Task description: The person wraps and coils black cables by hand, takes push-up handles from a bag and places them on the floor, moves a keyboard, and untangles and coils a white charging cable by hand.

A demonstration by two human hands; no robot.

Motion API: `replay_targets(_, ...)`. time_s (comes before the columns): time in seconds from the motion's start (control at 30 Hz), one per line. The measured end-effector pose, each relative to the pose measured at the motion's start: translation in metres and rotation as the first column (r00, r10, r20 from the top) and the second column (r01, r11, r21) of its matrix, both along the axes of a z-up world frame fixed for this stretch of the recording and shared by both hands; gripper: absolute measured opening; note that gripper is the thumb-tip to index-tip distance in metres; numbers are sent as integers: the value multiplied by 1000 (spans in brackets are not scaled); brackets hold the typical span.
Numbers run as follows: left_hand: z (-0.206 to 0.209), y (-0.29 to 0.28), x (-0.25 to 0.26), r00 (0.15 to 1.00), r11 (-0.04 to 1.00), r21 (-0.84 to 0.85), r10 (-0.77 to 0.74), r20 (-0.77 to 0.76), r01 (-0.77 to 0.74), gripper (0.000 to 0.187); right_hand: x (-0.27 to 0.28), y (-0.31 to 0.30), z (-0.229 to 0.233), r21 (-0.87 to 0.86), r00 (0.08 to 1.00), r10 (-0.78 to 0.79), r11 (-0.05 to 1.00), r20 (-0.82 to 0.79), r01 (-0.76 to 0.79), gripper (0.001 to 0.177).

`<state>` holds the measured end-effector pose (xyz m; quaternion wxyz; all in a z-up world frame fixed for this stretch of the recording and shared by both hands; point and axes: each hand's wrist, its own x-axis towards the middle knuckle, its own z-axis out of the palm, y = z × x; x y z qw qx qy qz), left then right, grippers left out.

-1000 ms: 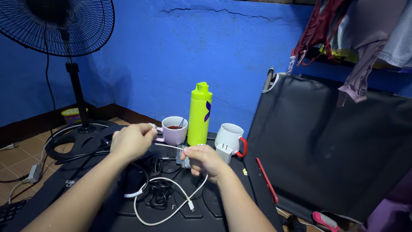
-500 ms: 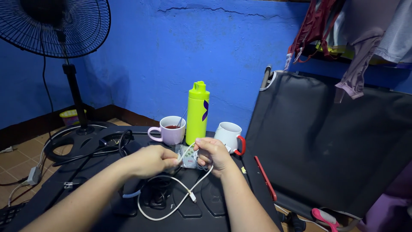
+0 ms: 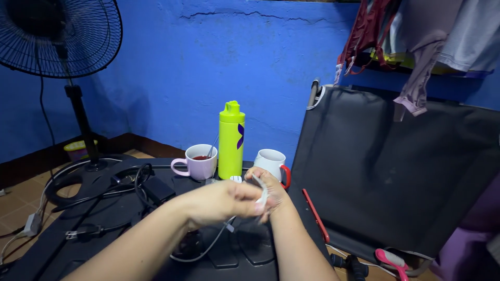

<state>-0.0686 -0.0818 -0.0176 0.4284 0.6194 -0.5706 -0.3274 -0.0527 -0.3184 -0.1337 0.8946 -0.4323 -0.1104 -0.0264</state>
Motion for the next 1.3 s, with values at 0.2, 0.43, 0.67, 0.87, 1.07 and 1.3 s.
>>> replay_targets(0.2,43,-41,1,775,970,-223,-64,-629,-101,39,-9,7,5,142,999,31,989,14,-33,51)
replay_targets(0.43,56,-59,57,594,792,-289,114,-796,-539,28,-16,17,18,136,988,136,980,78,-146,21)
replay_targets(0.67,16,-3,130,391,492,-168,397,-830,-854,11,-28,41,38,-135,980,175,973,-94,-187,26)
replay_targets(0.87,33,101,179,267,285,-117,573,-775,-951,14,-16,45,30,-100,962,242,962,-122,-255,19)
replay_targets(1.07,16,127,171,287,286,-110,704,-650,-952,10,-12,57,30,-334,986,51,937,-160,-103,23)
replay_targets(1.3,10,141,140,272,258,-196,961,-51,-946,21,-17,59,32,-357,954,154,902,-257,-242,21)
